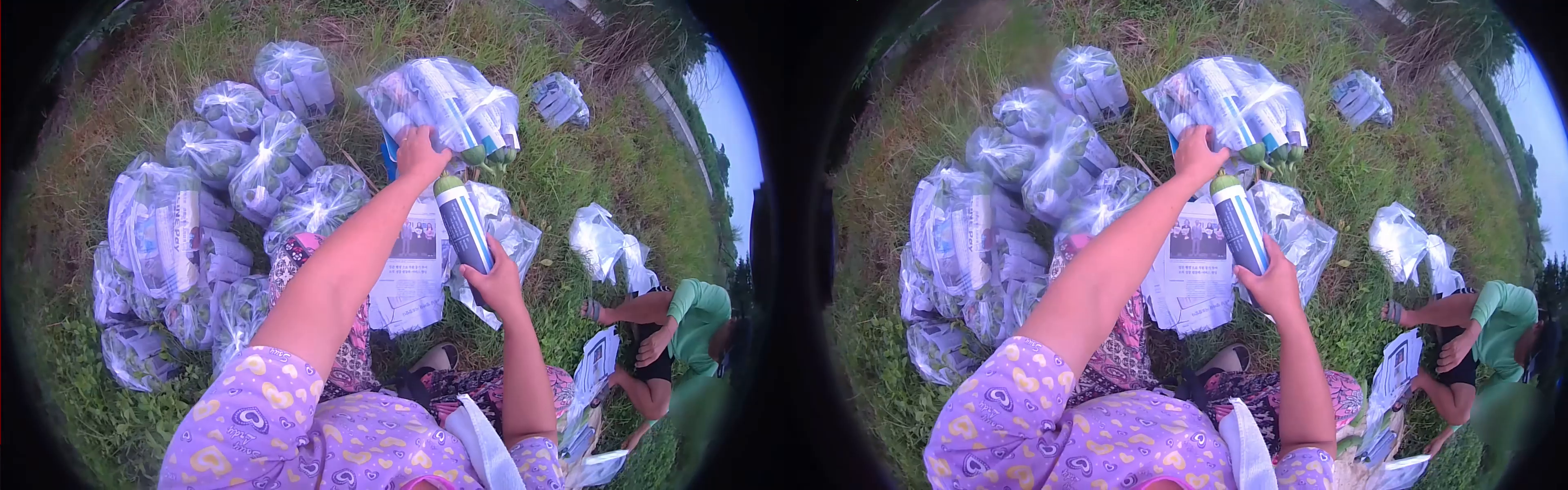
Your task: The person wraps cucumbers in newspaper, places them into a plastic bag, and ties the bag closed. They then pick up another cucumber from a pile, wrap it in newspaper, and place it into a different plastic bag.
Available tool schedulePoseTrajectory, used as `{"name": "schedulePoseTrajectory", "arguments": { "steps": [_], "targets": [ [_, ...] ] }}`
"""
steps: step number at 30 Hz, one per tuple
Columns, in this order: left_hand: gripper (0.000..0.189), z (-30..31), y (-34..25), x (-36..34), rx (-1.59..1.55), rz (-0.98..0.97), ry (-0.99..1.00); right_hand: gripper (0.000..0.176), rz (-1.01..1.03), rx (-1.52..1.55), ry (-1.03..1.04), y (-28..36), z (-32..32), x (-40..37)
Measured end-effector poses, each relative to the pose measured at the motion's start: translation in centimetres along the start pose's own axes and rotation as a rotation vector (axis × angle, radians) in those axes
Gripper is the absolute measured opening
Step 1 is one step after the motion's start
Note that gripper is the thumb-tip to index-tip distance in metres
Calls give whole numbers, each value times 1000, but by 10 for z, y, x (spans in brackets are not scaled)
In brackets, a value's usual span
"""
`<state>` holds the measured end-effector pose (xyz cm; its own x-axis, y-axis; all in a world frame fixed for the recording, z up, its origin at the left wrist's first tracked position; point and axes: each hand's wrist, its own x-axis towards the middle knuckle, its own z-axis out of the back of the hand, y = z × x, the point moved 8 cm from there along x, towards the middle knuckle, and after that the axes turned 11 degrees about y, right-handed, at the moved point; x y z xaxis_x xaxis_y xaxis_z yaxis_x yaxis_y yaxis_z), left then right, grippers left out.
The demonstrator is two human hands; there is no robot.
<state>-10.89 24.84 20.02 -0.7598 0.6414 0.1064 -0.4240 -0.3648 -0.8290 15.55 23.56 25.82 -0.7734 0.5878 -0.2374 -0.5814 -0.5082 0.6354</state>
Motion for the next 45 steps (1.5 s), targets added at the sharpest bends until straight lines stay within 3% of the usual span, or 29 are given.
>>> {"name": "schedulePoseTrajectory", "arguments": {
  "steps": [1,4,7,10,14,17,20,21,24,25,28,31,34,37,40,45],
  "targets": [
    [44,1,2,3,-17,-56,-78,75,7,-31,-17,-2,1,7],
    [38,-8,23,19,-171,-67,-36,75,60,6,-45,-1,5,21],
    [38,-9,41,23,-344,29,109,74,93,140,-39,-2,7,28],
    [30,0,47,17,-449,81,79,73,73,187,8,-9,0,44],
    [19,21,32,1,-208,-65,-79,70,170,203,36,2,-7,70],
    [14,34,15,-4,-53,-158,-87,69,148,0,-75,10,-6,82],
    [16,37,8,-8,15,-205,-32,67,162,-399,-190,36,-4,96],
    [20,38,4,-10,27,-250,-26,74,137,-368,-67,48,-5,103],
    [21,39,-9,-19,33,-463,5,43,58,-660,-108,87,-5,126],
    [24,40,-13,-23,-8,-522,-7,58,146,-645,-194,98,-5,133],
    [24,43,-7,-19,-39,-459,2,53,149,-611,-153,99,-18,165],
    [24,42,-1,-14,-62,-378,25,39,454,-609,-375,109,-16,153],
    [24,41,2,-15,-88,-412,38,52,675,-79,-273,76,-16,131],
    [24,43,1,-16,-110,-425,72,63,257,0,-308,13,-25,116],
    [25,40,-2,-18,-92,-449,119,59,44,84,-217,21,-25,106],
    [24,37,-7,-20,-27,-478,174,35,1,199,-113,25,-34,133]
  ]
}}
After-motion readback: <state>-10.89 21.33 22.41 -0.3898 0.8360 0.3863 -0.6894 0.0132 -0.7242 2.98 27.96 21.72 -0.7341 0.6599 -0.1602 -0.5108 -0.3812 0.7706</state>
